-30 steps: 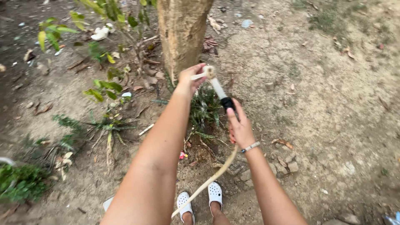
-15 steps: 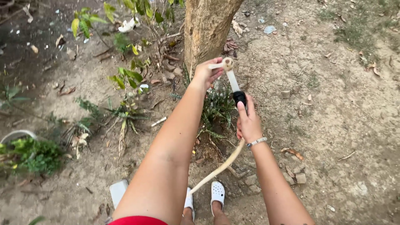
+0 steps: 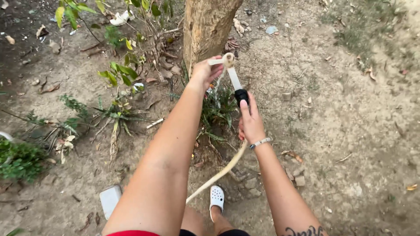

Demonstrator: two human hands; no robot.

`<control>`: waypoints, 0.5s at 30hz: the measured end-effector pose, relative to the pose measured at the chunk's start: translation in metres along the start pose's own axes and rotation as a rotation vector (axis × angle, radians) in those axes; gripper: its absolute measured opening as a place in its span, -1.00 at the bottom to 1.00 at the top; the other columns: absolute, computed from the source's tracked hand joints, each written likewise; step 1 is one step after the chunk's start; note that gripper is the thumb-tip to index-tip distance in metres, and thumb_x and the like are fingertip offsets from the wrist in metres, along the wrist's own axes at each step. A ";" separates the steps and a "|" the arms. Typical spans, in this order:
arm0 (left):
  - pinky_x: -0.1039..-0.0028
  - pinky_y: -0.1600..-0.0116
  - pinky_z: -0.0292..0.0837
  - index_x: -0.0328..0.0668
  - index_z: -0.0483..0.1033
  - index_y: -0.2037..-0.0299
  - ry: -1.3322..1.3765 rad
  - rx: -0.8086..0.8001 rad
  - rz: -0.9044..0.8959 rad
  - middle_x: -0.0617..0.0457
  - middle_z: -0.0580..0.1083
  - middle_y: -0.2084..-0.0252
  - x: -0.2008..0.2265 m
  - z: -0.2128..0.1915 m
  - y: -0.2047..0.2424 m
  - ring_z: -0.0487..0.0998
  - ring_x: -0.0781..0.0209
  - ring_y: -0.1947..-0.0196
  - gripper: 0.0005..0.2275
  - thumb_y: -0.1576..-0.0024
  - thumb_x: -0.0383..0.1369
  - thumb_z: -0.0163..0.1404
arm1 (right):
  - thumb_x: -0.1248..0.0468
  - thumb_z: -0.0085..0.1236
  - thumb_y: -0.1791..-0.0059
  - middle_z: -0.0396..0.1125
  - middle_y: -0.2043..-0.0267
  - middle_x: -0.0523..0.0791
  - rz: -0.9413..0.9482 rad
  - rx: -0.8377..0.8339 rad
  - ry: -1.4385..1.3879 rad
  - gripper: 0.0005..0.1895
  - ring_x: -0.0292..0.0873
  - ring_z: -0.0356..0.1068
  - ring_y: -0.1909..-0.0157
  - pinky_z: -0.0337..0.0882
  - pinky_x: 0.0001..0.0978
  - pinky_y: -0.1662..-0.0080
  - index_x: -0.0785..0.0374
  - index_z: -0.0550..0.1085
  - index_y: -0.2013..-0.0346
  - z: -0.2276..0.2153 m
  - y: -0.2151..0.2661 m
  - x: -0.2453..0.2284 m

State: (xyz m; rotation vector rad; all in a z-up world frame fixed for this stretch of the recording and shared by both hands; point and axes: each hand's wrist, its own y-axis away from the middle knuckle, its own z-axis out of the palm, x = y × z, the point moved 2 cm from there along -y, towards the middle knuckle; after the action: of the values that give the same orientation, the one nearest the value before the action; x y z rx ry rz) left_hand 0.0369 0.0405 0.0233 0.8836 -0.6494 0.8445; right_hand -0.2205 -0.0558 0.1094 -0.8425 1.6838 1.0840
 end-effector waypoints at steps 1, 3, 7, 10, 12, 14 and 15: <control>0.51 0.11 0.61 -0.24 0.63 0.02 0.004 -0.001 0.002 0.03 0.62 0.18 -0.001 -0.001 0.001 0.64 0.29 0.23 -0.80 -0.28 -0.37 -0.03 | -0.14 -0.20 -0.12 0.05 0.77 -0.23 -0.003 0.000 0.004 -0.38 -0.31 0.06 0.81 0.14 -0.38 0.72 -0.18 0.08 -0.46 0.001 0.002 -0.001; 0.49 0.10 0.63 -0.27 0.62 0.02 -0.008 0.011 -0.013 0.02 0.62 0.19 -0.001 -0.002 -0.001 0.64 0.29 0.24 -0.81 -0.28 -0.40 -0.03 | -0.17 -0.23 -0.10 0.01 0.78 -0.24 0.008 -0.004 -0.018 -0.36 -0.32 0.03 0.82 0.12 -0.38 0.73 -0.18 0.06 -0.47 0.003 0.003 -0.003; 0.51 0.12 0.64 -0.28 0.61 0.03 -0.074 0.023 -0.026 0.00 0.63 0.20 0.012 0.004 0.013 0.64 0.31 0.27 -0.79 -0.30 -0.38 -0.07 | -0.18 -0.20 -0.07 -0.06 0.80 -0.24 0.074 -0.022 -0.144 -0.32 -0.31 -0.03 0.84 0.10 -0.37 0.74 -0.18 0.06 -0.47 0.005 0.016 -0.012; 0.57 0.17 0.63 -0.27 0.62 0.02 -0.086 0.006 -0.024 0.00 0.63 0.21 0.024 0.011 0.011 0.63 0.34 0.31 -0.78 -0.31 -0.38 -0.10 | -0.17 -0.17 -0.07 -0.05 0.79 -0.27 0.069 -0.005 -0.143 -0.30 -0.32 -0.03 0.83 0.10 -0.39 0.74 -0.15 0.04 -0.49 0.006 0.011 -0.014; 0.62 0.25 0.62 -0.26 0.62 0.02 -0.084 -0.028 -0.051 -0.02 0.64 0.20 0.028 0.014 0.027 0.63 0.34 0.35 -0.78 -0.27 -0.43 -0.09 | -0.15 -0.18 -0.09 0.00 0.79 -0.29 0.061 0.017 -0.072 -0.31 -0.34 0.00 0.82 0.09 -0.44 0.73 -0.12 0.05 -0.50 0.008 0.014 -0.016; 0.65 0.26 0.62 -0.26 0.62 0.01 -0.101 -0.046 -0.061 -0.04 0.64 0.19 0.022 0.011 0.014 0.63 0.35 0.35 -0.77 -0.26 -0.43 -0.10 | -0.15 -0.19 -0.09 0.02 0.80 -0.30 0.064 0.026 -0.050 -0.31 -0.35 0.01 0.83 0.10 -0.45 0.74 -0.11 0.06 -0.50 0.008 0.016 -0.022; 0.67 0.27 0.62 -0.26 0.62 0.00 -0.117 -0.063 -0.069 -0.06 0.63 0.18 0.020 0.012 0.007 0.63 0.36 0.35 -0.76 -0.26 -0.44 -0.11 | -0.14 -0.19 -0.09 0.03 0.81 -0.30 0.066 0.032 -0.027 -0.32 -0.36 0.01 0.83 0.10 -0.47 0.74 -0.11 0.06 -0.49 0.007 0.016 -0.025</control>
State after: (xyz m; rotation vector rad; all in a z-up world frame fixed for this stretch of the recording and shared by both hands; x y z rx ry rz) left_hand 0.0398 0.0403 0.0475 0.8985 -0.7398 0.7111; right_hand -0.2239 -0.0418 0.1362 -0.7538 1.7125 1.1056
